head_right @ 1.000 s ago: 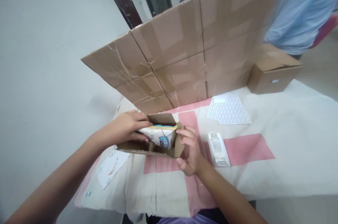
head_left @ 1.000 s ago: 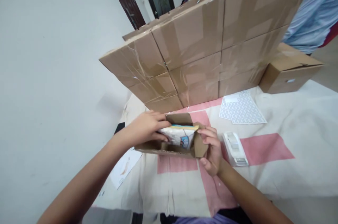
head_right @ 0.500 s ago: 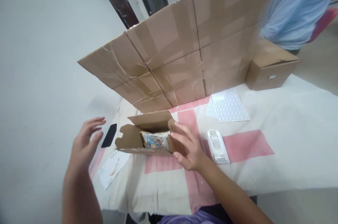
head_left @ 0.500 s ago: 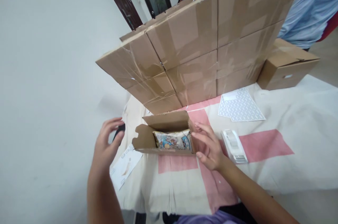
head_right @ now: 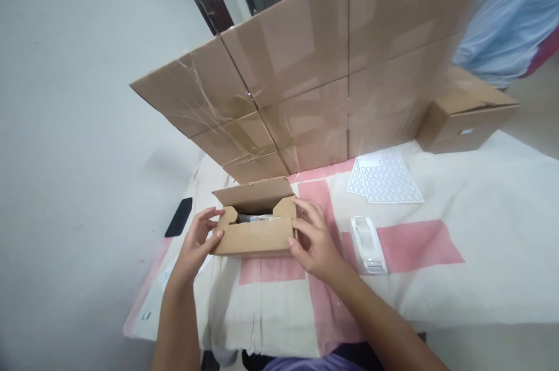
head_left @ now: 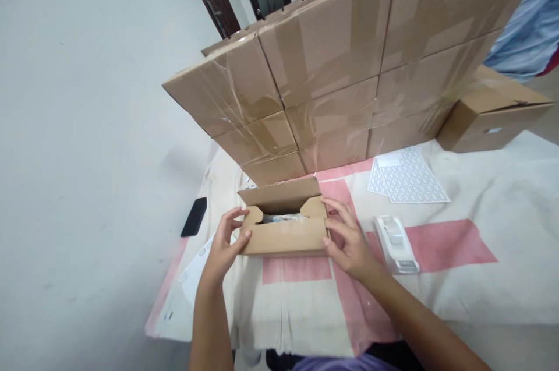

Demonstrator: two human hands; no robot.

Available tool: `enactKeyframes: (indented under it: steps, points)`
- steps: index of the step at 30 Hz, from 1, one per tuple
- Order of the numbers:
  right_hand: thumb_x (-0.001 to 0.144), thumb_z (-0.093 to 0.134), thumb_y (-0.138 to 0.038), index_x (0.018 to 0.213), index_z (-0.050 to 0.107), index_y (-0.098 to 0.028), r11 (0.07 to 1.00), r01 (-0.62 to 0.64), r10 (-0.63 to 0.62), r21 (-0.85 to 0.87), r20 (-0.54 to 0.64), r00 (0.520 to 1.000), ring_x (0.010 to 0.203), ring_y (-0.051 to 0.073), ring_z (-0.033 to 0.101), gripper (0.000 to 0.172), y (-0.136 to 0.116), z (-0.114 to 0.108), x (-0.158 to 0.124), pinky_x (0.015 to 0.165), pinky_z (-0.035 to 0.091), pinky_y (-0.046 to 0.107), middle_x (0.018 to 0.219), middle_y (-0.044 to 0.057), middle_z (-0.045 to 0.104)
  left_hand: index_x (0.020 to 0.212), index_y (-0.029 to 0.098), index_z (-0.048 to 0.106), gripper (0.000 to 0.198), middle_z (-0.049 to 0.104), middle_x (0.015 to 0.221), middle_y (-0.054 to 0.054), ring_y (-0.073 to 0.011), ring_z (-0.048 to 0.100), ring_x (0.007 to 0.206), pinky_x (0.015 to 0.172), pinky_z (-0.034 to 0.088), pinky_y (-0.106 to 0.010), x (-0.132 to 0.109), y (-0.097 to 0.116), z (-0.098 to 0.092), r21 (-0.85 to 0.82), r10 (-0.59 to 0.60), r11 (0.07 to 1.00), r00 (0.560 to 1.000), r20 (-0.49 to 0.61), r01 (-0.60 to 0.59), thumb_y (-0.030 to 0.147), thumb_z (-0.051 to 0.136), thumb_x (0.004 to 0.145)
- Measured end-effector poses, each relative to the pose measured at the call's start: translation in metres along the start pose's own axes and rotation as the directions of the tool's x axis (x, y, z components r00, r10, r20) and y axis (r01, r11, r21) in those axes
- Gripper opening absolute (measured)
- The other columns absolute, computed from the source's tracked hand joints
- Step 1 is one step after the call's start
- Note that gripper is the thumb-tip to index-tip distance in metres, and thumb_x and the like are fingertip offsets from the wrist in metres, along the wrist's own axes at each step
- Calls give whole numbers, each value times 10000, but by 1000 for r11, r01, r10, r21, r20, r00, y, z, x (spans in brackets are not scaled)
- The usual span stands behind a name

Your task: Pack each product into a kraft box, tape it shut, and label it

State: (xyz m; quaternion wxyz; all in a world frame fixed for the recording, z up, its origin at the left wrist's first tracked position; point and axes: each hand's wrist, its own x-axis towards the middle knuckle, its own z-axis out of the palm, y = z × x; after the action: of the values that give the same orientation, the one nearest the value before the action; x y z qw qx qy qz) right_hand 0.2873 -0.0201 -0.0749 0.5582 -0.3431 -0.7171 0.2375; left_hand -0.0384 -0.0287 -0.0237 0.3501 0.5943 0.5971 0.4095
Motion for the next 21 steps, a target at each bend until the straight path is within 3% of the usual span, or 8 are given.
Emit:
enactKeyframes:
  steps: [2,4,5,7,9,12,18,21]
  points:
    - [967,562,-357,1409,581,-267,997,-66,66,31,0,998,1461,372,444,452,2,2,-2,1163,430,623,1610,130,447,1606,376,300,923,377,1671,-119,-313,519,1385,1160,421,-507,7,-2,4,-98,8,995,1000,-9,-9,474,809,842]
    - [962,569,-389,1638,296,-286,991,-116,115,70,20,993,1535,379,368,737,6,1,-4,1215,373,646,1679,129,369,1650,419,118,1135,334,1694,-105,-306,447,1471,1166,420,-462,12,-4,10,-245,28,969,999,15,-24,435,855,787]
    - [962,573,-401,1675,190,-296,987,-132,129,93,36,991,1563,378,331,816,9,0,-5,1232,351,650,1708,122,327,1651,422,100,1169,367,1672,-101,-304,436,1487,1158,428,-442,14,-6,15,-318,35,948,999,18,-28,418,867,768]
    - [968,577,-413,1686,137,-326,981,-139,131,137,64,989,1587,371,297,847,14,-3,-5,1251,328,644,1737,98,276,1600,378,279,1036,466,1590,-102,-306,473,1462,1123,453,-410,14,-11,23,-411,46,911,999,15,-36,389,872,752]
    - [977,571,-408,1679,178,-342,978,-122,115,170,53,992,1583,360,313,808,18,-6,-4,1259,321,634,1728,85,304,1342,286,552,675,524,1530,-109,-313,508,1425,1088,463,-388,12,-15,31,-427,65,902,998,-13,-64,369,868,751]
    - [981,567,-402,1634,326,-358,983,-66,68,173,-10,998,1546,353,377,697,21,-11,-1,1250,344,616,1668,83,401,973,217,583,377,554,1512,-124,-331,510,1410,1070,452,-397,8,-16,38,-379,74,921,996,-50,-87,392,850,773]
    - [1005,521,-471,1433,600,-350,989,-44,48,138,-24,999,1485,357,438,452,20,-11,4,1202,398,602,1593,94,446,905,210,621,283,657,1338,-107,-291,558,1334,1074,423,-378,11,-2,36,-191,39,980,996,-77,-53,473,724,902]
    - [1005,508,-492,1312,662,-312,990,-48,53,134,-33,998,1458,364,461,388,19,-10,5,1188,398,617,1560,113,466,1087,235,653,286,671,1292,-85,-261,612,1239,992,469,-345,13,8,36,-171,-1,985,999,-47,-7,461,701,918]
